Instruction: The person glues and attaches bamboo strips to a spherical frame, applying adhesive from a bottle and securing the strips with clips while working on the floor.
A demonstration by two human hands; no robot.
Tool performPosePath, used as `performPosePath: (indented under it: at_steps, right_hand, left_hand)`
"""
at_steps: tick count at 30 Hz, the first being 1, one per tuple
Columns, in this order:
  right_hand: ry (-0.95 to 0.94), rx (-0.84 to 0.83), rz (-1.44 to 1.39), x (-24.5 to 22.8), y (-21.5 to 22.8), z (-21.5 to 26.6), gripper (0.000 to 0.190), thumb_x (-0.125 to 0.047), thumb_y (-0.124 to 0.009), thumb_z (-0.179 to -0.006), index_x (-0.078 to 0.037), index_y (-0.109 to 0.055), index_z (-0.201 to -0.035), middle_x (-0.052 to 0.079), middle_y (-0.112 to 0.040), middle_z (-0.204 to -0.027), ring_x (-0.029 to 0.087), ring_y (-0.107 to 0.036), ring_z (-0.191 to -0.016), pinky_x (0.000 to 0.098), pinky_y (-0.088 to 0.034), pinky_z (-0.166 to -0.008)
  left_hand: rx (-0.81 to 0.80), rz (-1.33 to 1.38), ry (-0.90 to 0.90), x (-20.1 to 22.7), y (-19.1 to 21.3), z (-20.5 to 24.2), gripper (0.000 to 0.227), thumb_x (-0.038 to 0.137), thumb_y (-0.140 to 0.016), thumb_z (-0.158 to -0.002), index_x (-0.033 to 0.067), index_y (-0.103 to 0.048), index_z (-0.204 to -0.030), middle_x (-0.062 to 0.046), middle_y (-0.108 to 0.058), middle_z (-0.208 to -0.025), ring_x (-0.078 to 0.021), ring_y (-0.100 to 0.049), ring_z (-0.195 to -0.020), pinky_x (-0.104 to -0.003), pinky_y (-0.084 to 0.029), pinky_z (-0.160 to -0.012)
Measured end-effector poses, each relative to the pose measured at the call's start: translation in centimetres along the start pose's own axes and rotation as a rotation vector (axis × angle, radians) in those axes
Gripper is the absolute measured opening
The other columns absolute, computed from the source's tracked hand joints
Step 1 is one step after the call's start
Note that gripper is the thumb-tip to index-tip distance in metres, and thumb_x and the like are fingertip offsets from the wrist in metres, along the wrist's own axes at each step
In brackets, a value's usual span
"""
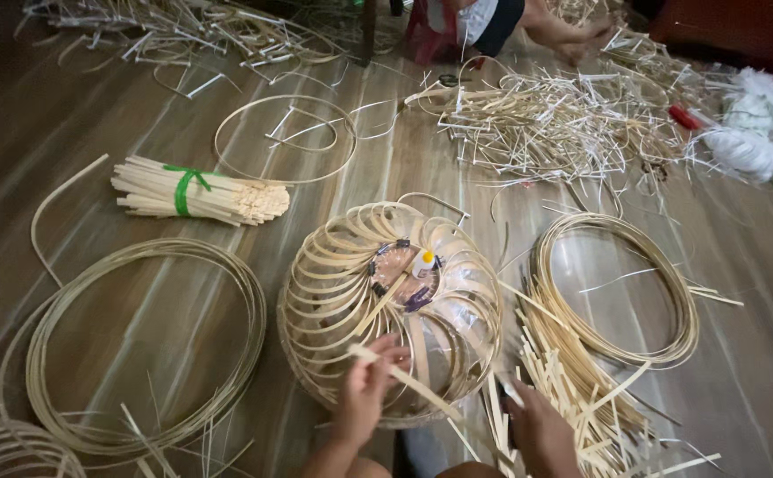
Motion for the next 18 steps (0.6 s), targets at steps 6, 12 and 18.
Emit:
performPosePath:
  at_steps: [6,12,18]
  right_hand:
    - [0.119,-0.1,0.144,-10.3,-0.1,-0.3,0.04,-0.041,-0.057,-0.095,-0.026,-0.071,-0.129,0.009,-0.072,-0.096,0.032,-0.073,-0.077,0.0426,-0.058,-0.068]
    - [0.398,0.09,-0.058,-12.5,0.7,0.2,0.026,-0.031,-0.069,-0.091,-0.01,-0.073,-0.107,0.012,-0.071,-0.095,0.031,-0.07,-0.079,0.0394,-0.057,-0.069]
    - [0.278,-0.062,-0.273,-12.1,-2.0,-1.1,0.015,-0.019,-0.077,-0.085,-0.006,-0.074,-0.093,0.013,-0.07,-0.084,0.034,-0.067,-0.077,0.0429,-0.053,-0.068]
  left_hand:
    - [-0.025,0.166,-0.018,0.9,-1.3,1.1,0.037,0.016,-0.049,-0.104,-0.0013,-0.056,-0.135,-0.013,-0.071,-0.126,-0.0206,-0.072,-0.112,-0.035,-0.063,-0.092]
    - [0.079,0.147,0.026,0.1,-0.5,0.5,0.031,0.02,-0.049,-0.106,-0.0014,-0.062,-0.125,-0.013,-0.076,-0.111,-0.0144,-0.072,-0.098,-0.027,-0.056,-0.083]
    - [-0.068,-0.025,-0.03,0.6,-2.8,0.4,0.021,0.014,-0.057,-0.1,0.0042,-0.068,-0.114,-0.008,-0.079,-0.104,-0.005,-0.058,-0.071,-0.02,-0.048,-0.064]
Point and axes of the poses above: each hand's wrist, its own z-axis away from the middle knuckle, its own y-axis out of the back of the hand, x = y × z, the point moved 5 cm from there along -z, towards the middle knuckle
